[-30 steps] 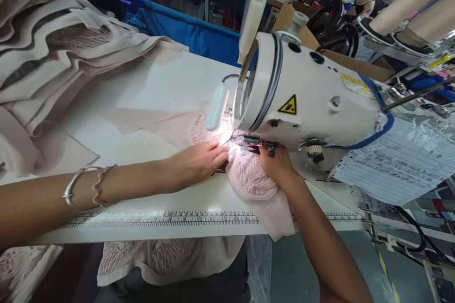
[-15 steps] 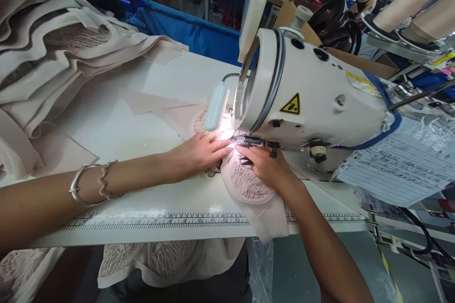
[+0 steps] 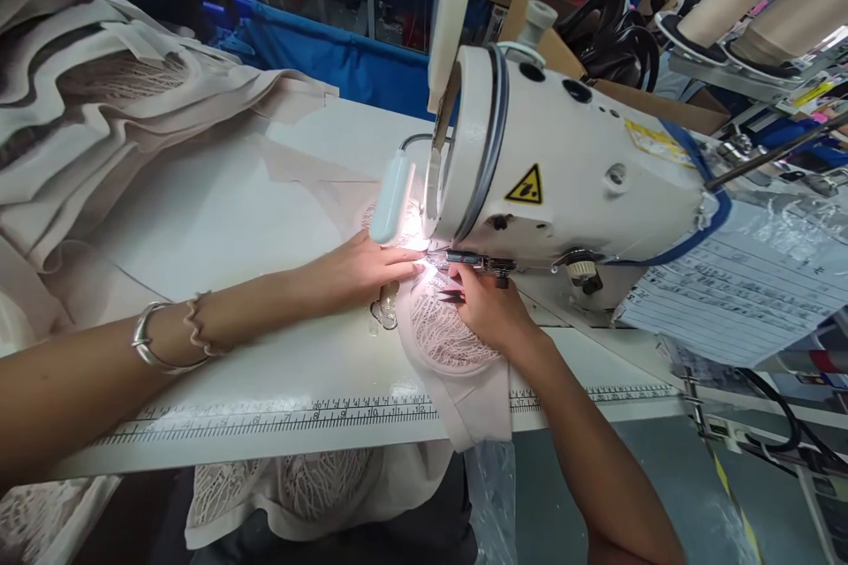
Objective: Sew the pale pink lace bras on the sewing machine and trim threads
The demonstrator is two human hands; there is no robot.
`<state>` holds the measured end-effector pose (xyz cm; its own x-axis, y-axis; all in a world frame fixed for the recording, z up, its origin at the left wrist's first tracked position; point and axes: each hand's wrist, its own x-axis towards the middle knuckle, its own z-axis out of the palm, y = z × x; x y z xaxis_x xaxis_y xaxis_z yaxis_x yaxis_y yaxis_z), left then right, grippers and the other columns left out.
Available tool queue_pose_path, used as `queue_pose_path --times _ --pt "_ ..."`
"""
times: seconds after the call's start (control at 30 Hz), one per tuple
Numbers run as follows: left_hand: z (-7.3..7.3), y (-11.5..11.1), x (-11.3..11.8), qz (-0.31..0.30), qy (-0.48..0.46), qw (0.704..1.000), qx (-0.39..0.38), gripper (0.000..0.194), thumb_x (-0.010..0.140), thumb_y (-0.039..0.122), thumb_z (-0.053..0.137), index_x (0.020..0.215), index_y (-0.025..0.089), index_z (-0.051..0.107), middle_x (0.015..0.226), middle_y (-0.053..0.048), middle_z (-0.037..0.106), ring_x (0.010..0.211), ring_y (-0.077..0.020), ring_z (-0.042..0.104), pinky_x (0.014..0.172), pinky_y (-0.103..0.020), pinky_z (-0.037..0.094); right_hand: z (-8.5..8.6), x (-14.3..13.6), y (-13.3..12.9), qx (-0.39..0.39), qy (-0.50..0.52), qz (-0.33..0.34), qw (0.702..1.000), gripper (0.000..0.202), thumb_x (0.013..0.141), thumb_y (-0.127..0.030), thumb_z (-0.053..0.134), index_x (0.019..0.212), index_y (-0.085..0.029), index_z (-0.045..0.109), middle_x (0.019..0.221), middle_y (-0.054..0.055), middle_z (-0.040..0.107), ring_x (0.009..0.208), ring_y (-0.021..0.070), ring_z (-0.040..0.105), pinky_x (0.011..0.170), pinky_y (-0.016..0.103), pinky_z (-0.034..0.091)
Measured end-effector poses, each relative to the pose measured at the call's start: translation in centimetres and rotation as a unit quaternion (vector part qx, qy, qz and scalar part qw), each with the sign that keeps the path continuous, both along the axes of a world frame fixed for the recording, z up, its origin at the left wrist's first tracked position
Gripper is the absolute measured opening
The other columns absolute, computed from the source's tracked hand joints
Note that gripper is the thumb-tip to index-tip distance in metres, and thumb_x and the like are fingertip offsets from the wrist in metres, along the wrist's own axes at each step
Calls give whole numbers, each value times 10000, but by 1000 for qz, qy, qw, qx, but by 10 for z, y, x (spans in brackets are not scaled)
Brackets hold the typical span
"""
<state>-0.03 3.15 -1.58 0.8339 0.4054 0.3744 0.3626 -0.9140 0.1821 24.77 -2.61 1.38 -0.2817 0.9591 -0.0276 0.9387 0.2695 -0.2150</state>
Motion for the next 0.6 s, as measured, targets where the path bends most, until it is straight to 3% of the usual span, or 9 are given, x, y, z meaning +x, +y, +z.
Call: queue_pose_path --times 0.1,0.2,0.27,0.33,0.43,0.5,0.6 --pt "4 -3 2 20 19 999 46 317 961 -4 421 1051 177 666 1011 -93 707 936 -231 588 840 -375 405 -1 -5 1 10 -3 -24 1000 128 828 -190 597 935 -231 656 753 11 725 698 204 644 619 276 402" --pt "11 -18 11 68 51 991 107 318 950 -11 392 1010 122 674 987 -135 688 865 -230 590 766 -362 415 -3 -10 3 39 -2 -14 999 112 861 -197 567 886 -227 672 861 40 741 783 210 647 669 287 418" --pt "15 -34 20 89 84 986 114 284 993 77 398 939 88 677 889 -139 668 784 -232 588 684 -348 421 -4 -12 4 60 -15 -17 998 146 899 -217 545 842 -219 680 864 59 737 786 215 638 671 295 416" --pt "16 -51 29 107 120 983 93 349 1039 275 435 897 67 677 831 -141 653 759 -253 597 642 -354 444 -5 -12 5 64 -34 -25 997 212 934 -244 531 782 -210 675 796 69 725 733 214 622 650 301 404" --pt "12 -70 39 145 140 976 81 508 1022 441 475 1090 -25 667 1067 -247 683 995 -351 639 830 -456 520 -5 -10 4 62 -61 -41 995 187 934 -243 560 807 -199 690 767 74 724 686 212 604 608 299 382" --pt "7 -76 41 159 135 974 87 526 1020 351 462 1285 -89 575 1270 -302 632 1185 -397 601 998 -520 482 -5 -6 0 73 -65 -25 995 139 884 -165 584 932 -193 712 842 72 740 718 210 613 584 287 376" --pt "0 -75 41 152 140 974 92 509 1015 209 383 1403 -107 475 1383 -311 579 1300 -407 558 1072 -549 458 -6 1 -5 117 -51 64 990 458 817 -19 510 1181 -224 698 959 49 730 800 189 627 564 259 384"
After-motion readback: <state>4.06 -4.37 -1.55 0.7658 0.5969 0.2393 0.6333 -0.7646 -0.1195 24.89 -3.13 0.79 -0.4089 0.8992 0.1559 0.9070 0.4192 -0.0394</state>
